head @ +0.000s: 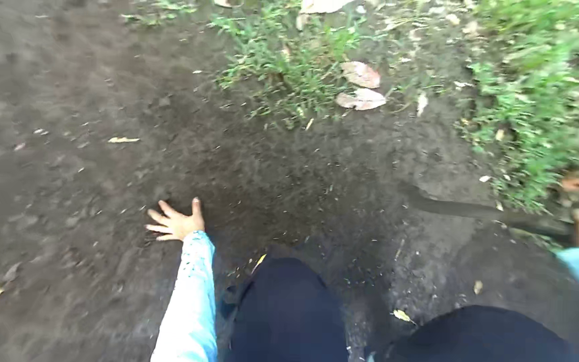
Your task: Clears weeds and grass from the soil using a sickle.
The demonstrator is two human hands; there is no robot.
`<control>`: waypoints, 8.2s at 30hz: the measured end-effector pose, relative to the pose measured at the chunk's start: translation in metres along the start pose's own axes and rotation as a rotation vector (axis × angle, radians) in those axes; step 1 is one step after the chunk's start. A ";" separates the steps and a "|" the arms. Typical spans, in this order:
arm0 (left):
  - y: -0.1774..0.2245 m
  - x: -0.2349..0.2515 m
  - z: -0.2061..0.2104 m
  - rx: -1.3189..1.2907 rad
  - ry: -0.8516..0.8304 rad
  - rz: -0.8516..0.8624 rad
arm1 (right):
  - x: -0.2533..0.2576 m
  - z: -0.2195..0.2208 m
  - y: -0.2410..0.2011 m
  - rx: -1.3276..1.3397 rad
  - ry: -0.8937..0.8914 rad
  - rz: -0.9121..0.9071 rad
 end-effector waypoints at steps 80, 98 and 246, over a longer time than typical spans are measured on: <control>0.251 -0.133 0.113 1.005 -0.848 0.519 | -0.041 0.226 -0.185 1.004 -1.059 0.401; 0.255 -0.135 0.106 0.977 -0.888 0.519 | -0.026 0.236 -0.171 1.363 -0.732 0.952; 0.269 -0.002 -0.005 0.259 -0.354 0.293 | 0.137 0.158 -0.330 0.623 -0.941 -0.153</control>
Point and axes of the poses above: each hand's wrist, its own x-axis towards the middle knuckle, its own z-axis out of the palm, y = z × x, the point moved 8 cm from there along x, towards the middle knuckle
